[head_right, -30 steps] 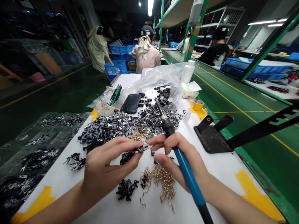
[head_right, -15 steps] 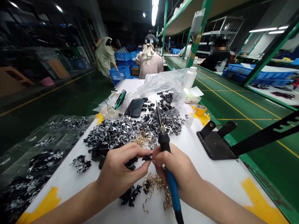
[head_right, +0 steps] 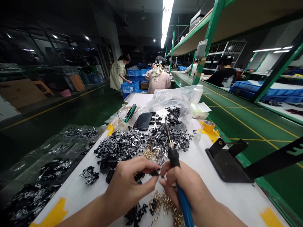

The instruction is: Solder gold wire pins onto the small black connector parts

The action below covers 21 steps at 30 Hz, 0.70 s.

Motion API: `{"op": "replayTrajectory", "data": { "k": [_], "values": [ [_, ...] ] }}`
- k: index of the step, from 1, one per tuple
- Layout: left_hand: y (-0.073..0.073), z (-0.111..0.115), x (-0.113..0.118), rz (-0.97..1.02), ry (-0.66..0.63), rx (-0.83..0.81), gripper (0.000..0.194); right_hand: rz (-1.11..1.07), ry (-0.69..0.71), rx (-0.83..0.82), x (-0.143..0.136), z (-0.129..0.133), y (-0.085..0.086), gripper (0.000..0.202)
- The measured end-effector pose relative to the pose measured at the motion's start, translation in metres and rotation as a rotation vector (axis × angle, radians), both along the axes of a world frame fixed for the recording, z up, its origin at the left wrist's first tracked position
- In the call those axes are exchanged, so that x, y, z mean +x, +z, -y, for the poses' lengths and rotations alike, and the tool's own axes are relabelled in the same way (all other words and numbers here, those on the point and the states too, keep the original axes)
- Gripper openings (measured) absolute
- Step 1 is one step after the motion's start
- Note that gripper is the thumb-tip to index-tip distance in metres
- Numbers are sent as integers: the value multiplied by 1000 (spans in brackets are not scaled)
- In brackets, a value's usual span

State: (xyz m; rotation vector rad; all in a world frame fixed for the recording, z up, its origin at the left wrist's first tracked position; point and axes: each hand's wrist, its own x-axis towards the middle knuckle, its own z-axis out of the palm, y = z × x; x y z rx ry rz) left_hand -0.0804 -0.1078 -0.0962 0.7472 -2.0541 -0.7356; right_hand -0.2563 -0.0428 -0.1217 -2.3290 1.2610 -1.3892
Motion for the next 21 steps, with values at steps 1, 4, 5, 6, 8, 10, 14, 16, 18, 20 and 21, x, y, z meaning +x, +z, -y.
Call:
{"op": "replayTrajectory", "data": {
  "k": [1,4,5,6,8,10,14,16,18,20,21],
  "values": [
    [5,4,1,-5,-6,110,20,-8,-7,8,-2,-1,6,13],
    [17,17,6,4,28,527,25,13,-50,30,-10,-7,23,21],
    [20,22,7,-17,42,610,27,11,-61,40,-12,-8,27,30],
    [21,26,9,-45,53,658,29,-3,-76,49,-13,-10,30,35],
    [23,33,11,-100,75,686,31,-61,-98,58,-17,-14,35,34],
    [22,36,11,-126,96,692,33,-137,-88,61,-20,-17,39,23],
    [20,38,10,-147,108,711,32,-258,16,53,-22,-18,48,17],
    [20,38,10,-157,107,704,32,-273,22,27,-18,-15,53,17],
    [21,38,11,-150,121,707,33,-262,11,-9,-13,-12,56,18],
    [22,38,12,-131,138,730,34,-227,8,-23,-10,-9,55,19],
    [23,38,12,-119,141,745,35,-199,12,-21,-9,-9,53,19]
  ]
}}
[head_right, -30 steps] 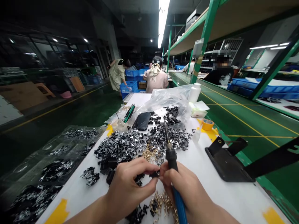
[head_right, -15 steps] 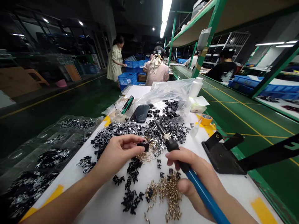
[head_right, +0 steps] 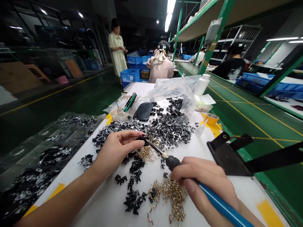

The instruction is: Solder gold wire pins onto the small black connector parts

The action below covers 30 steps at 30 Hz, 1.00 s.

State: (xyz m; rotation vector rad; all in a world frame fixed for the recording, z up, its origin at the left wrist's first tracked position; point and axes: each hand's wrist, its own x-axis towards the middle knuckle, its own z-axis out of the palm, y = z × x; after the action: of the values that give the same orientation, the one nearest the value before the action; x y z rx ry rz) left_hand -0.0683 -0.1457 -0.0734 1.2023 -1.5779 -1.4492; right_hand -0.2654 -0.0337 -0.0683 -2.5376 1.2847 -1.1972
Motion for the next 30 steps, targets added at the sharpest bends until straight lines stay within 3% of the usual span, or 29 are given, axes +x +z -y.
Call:
{"op": "replayTrajectory", "data": {
  "k": [6,14,20,30],
  "values": [
    [2,-3,2,41,-23,53,36,2,-13,93,-7,-3,-10,19],
    [-5,-4,2,95,1,-67,35,45,-87,72,2,-3,-1,18],
    [-4,-6,1,93,17,-56,35,86,-89,80,2,-3,0,18],
    [-7,-4,-3,53,9,-130,36,149,-36,162,-6,-8,-15,21]
  ]
}}
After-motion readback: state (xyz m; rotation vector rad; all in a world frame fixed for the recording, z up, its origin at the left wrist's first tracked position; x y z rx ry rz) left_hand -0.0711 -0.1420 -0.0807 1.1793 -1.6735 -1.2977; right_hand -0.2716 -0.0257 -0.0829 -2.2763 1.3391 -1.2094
